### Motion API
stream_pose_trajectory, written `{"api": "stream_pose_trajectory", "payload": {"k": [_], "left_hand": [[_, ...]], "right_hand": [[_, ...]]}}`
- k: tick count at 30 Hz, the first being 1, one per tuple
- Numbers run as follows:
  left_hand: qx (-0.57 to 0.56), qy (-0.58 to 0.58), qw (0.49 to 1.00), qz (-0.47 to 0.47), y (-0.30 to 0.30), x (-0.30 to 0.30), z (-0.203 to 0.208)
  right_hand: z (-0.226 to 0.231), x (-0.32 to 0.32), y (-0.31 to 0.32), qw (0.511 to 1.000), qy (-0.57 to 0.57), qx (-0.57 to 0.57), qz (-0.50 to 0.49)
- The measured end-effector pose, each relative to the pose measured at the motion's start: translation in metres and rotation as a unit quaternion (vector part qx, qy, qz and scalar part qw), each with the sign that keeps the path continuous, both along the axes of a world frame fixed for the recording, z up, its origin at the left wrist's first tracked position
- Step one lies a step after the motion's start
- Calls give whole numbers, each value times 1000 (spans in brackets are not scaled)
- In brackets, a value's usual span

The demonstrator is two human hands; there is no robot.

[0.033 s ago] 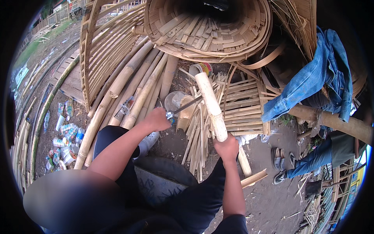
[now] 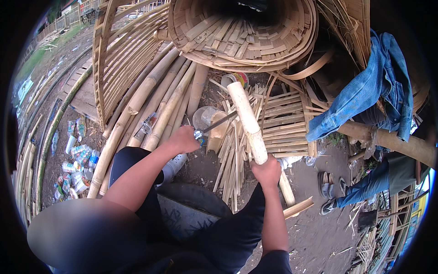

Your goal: The person shaves a piece of bamboo by hand using a knife, removing thin strips from the surface and ends of the bamboo pole.

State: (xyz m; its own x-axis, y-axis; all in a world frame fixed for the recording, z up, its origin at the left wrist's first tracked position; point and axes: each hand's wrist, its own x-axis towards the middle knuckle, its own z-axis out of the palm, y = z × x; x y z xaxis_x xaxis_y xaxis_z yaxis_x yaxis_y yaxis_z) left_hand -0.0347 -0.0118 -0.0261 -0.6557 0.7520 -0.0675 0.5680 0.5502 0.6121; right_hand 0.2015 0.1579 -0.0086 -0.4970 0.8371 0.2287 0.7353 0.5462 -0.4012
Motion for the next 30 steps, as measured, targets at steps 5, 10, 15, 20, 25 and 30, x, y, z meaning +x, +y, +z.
{"api": "stream_pose_trajectory", "payload": {"k": [5,10,15,20,25,30], "left_hand": [[25,-1,999,-20,5,0,-9],[5,-24,999,22,-4,-7,-15],[-11,-46,999,14,-7,-6,-13],[-59,-29,998,15,0,-5,-12],[-6,-21,999,49,-12,1,-37],[-84,-112,990,35,-6,5,-16]], "right_hand": [[-1,6,12,999,-40,14,3],[49,-11,-10,984,158,74,23],[17,-9,-1,929,359,-9,83],[-58,2,23,994,-74,-65,-45],[-17,-12,3,999,28,-22,20],[-38,-4,24,998,-59,-8,14]]}}
